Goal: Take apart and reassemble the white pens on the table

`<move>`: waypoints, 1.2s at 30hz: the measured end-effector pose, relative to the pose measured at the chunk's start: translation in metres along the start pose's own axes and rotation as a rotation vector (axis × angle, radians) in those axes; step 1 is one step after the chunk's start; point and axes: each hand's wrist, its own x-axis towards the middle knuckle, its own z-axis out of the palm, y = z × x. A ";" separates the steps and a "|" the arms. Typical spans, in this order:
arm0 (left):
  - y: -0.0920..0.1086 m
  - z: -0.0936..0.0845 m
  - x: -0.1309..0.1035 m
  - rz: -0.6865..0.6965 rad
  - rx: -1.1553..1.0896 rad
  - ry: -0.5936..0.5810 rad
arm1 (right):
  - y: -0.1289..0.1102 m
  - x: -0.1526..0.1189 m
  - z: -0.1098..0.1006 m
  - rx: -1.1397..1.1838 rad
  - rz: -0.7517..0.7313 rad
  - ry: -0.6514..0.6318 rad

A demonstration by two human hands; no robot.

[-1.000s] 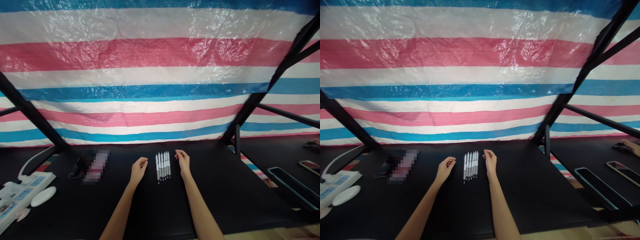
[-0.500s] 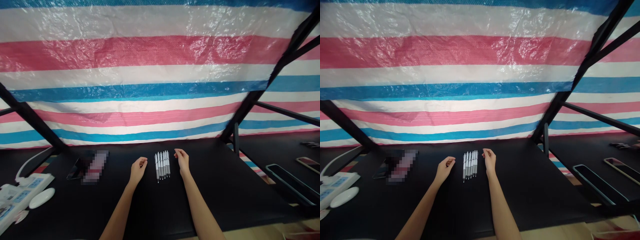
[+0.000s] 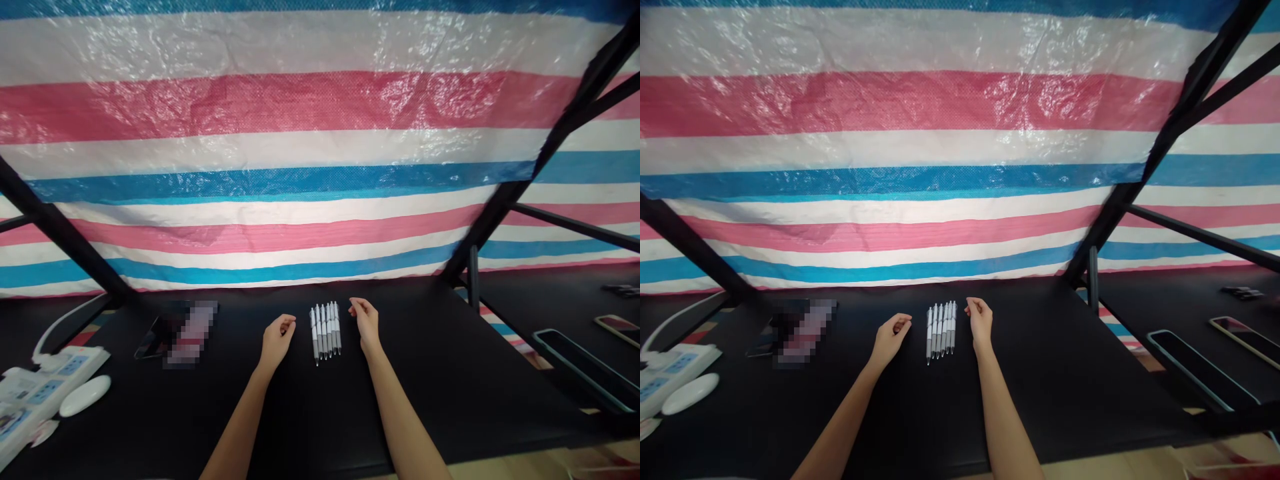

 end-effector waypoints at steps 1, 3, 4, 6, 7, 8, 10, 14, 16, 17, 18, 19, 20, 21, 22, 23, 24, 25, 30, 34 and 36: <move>0.001 0.000 0.000 0.000 -0.003 0.004 | 0.000 0.000 0.000 -0.005 -0.006 0.001; 0.002 0.000 0.000 0.004 -0.006 0.011 | 0.000 0.000 0.000 -0.013 -0.011 0.004; 0.002 0.000 0.000 0.007 -0.005 0.012 | 0.000 0.000 0.000 -0.016 -0.010 0.004; 0.001 0.000 0.000 0.013 0.002 0.005 | -0.001 0.000 0.000 -0.018 -0.005 0.009; 0.000 0.000 0.000 0.012 0.008 0.001 | -0.001 0.000 0.000 -0.016 -0.001 0.008; 0.000 0.000 0.000 0.010 0.012 -0.005 | -0.001 0.000 0.000 -0.012 0.003 0.006; -0.001 0.001 0.000 0.005 0.014 -0.012 | -0.001 0.000 0.000 -0.001 0.008 0.003; 0.000 0.000 0.000 0.008 0.000 -0.010 | 0.000 0.000 0.000 0.006 -0.001 0.001; 0.000 0.000 0.000 0.013 0.003 -0.008 | 0.000 0.000 0.000 0.004 -0.010 0.005; 0.001 0.000 0.000 0.015 0.008 -0.006 | 0.000 0.000 0.000 0.002 -0.013 0.008; 0.001 0.000 0.000 0.019 0.015 -0.006 | 0.000 0.000 0.000 -0.001 -0.015 0.010; 0.001 0.000 0.000 0.022 0.020 -0.004 | -0.001 0.000 0.001 -0.004 -0.014 0.011; 0.000 0.000 0.000 0.024 0.024 -0.003 | -0.001 0.000 0.001 -0.005 -0.012 0.011; 0.000 0.000 0.000 0.026 0.026 -0.002 | -0.002 0.000 0.001 -0.001 -0.008 0.012; 0.000 0.000 0.000 0.026 0.026 -0.002 | -0.002 -0.001 0.001 0.005 -0.005 0.012; 0.000 0.000 0.000 0.025 0.024 -0.002 | -0.003 -0.001 0.001 0.012 -0.001 0.011; 0.000 0.000 0.000 0.022 0.023 -0.002 | -0.003 -0.001 0.001 0.019 0.003 0.011; 0.000 0.000 0.000 0.021 0.024 -0.004 | -0.003 -0.001 0.001 0.024 0.006 0.011; -0.002 0.001 0.000 0.015 0.024 -0.015 | -0.004 -0.002 0.000 0.010 0.010 0.003; -0.002 0.001 0.000 0.020 0.025 -0.014 | -0.002 -0.001 0.000 0.010 0.005 -0.005; -0.002 0.000 0.000 0.027 0.022 -0.010 | -0.001 -0.001 0.000 0.010 -0.002 -0.008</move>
